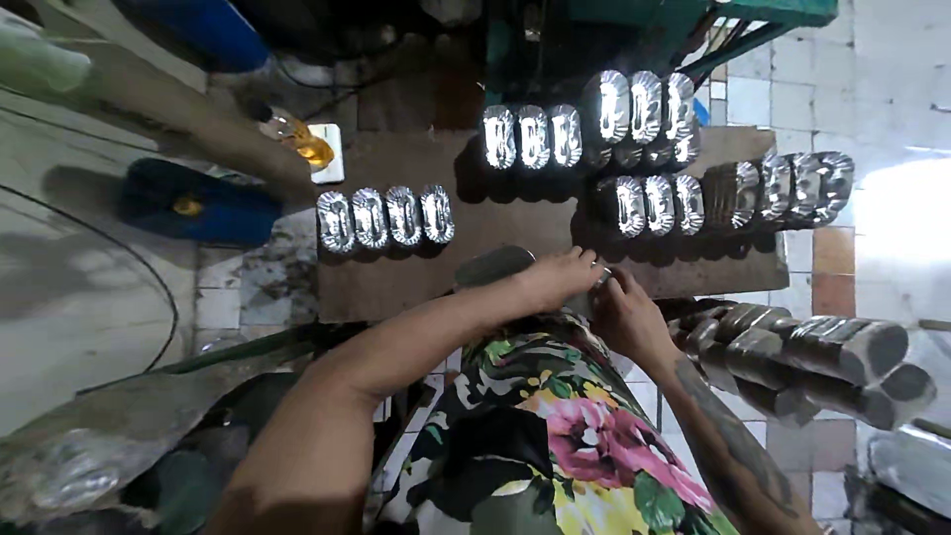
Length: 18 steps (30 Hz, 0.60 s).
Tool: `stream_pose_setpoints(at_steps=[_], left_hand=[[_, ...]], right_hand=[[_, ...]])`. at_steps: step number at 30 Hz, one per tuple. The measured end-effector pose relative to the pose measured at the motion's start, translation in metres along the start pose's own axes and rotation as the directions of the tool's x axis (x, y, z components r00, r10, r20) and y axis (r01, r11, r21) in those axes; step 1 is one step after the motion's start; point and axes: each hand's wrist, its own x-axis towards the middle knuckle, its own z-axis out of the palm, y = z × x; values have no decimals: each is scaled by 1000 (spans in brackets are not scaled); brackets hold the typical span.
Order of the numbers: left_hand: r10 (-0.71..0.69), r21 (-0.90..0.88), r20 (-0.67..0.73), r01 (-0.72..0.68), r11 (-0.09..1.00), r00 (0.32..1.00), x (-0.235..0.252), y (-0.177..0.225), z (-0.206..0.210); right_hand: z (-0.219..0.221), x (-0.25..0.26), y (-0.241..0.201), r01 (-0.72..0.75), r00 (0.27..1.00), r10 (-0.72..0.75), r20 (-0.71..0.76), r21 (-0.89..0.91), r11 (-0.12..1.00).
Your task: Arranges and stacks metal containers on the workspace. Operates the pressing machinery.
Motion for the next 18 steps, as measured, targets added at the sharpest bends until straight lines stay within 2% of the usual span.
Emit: stream_pose_setpoints(at_steps=[4, 10, 15, 18], left_hand=[[50, -28, -42, -52, 998, 998, 2, -10, 5], [44, -78, -113, -53, 996, 993, 0, -14, 8], [30, -77, -226, -49, 996, 974, -4, -16, 19], [12, -109, -252, -41, 993, 968, -12, -15, 20]], right_hand=[[-2, 3, 5, 9, 1000, -9, 5, -11, 1000], [-6, 6, 4, 51, 999, -51, 1, -27, 998], [-7, 10, -1, 139, 989, -145, -33, -149, 979], [-3, 11, -1, 134, 990, -143, -17, -249, 959]])
